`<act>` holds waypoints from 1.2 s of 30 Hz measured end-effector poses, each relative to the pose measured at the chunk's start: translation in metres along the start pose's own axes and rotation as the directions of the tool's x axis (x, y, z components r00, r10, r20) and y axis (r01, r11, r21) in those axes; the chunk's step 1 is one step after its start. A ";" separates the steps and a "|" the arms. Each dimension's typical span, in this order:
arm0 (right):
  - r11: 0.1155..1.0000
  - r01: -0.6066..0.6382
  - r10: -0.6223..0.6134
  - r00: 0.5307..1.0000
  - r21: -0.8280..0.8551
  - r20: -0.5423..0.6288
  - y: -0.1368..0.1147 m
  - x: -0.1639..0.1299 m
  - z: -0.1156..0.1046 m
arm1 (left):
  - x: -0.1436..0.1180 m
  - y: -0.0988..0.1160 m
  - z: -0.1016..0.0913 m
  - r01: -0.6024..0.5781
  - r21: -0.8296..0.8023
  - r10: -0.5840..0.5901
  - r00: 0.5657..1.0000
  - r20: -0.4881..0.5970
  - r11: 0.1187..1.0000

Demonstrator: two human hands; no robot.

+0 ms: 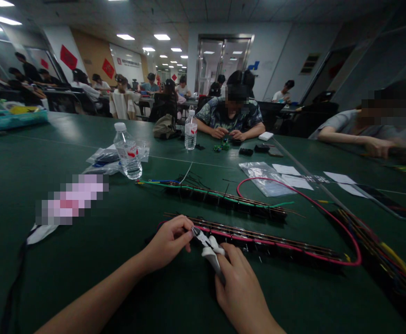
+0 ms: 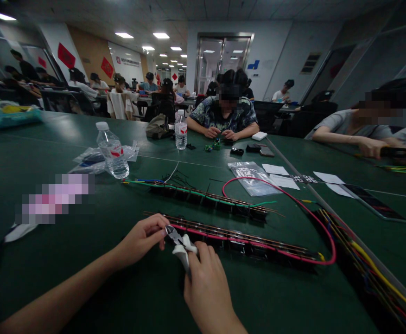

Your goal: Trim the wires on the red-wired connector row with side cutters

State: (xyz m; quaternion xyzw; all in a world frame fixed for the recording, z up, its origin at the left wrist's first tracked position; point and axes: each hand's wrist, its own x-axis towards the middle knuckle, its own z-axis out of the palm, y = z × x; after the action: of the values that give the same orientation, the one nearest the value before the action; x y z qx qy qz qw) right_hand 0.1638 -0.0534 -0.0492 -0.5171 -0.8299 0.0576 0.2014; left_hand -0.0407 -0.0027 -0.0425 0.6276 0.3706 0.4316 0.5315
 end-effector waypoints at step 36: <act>0.999 -0.015 0.018 0.997 0.041 -0.079 0.002 0.000 0.002 | 0.000 0.000 0.000 0.010 0.017 -0.010 1.000 -0.011 1.000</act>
State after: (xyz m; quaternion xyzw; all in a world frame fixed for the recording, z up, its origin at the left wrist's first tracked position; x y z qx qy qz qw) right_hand 0.1650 -0.0526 -0.0516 -0.5218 -0.8155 0.0553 0.2440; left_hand -0.0407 -0.0024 -0.0421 0.6279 0.3802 0.4294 0.5261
